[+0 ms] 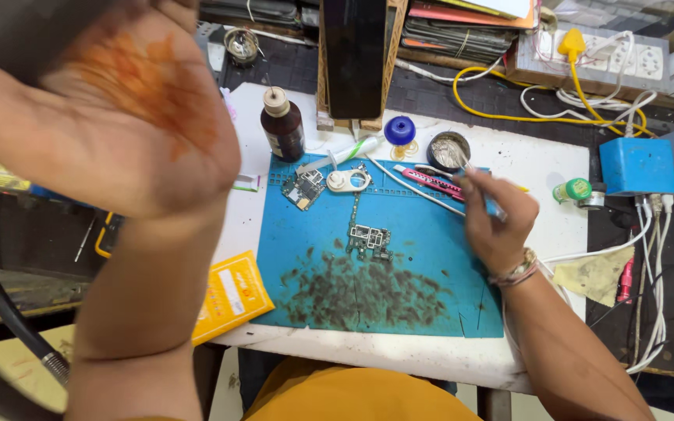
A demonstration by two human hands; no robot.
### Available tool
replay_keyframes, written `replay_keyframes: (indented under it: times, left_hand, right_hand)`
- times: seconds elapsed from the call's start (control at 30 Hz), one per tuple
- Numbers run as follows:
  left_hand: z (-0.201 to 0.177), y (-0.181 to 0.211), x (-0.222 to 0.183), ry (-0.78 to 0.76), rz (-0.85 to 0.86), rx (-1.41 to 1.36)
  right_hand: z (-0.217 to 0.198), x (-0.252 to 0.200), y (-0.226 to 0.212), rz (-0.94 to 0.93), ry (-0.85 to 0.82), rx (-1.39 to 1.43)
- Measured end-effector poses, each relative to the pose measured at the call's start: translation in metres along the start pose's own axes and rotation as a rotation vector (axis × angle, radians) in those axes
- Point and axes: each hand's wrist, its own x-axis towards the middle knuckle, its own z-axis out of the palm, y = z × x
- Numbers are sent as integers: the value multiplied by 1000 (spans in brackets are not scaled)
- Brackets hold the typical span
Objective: The person uses a heat gun and tweezers to work on a circuit board, then handles small electronic components and a bottle of liquid by hand.
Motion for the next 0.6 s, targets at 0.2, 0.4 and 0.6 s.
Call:
replay_keyframes:
  times: [0.2, 0.4, 0.6]
  left_hand:
    - [10, -13, -2, -93, 69, -43]
    - [14, -11, -6, -149, 62, -33]
    - [-75, 64, -32, 64, 10, 160]
  right_hand:
    - [41, -31, -91, -279, -673, 186]
    - [88, -47, -151, -538, -976, 137]
    - [85, -54, -151, -512, -997, 28]
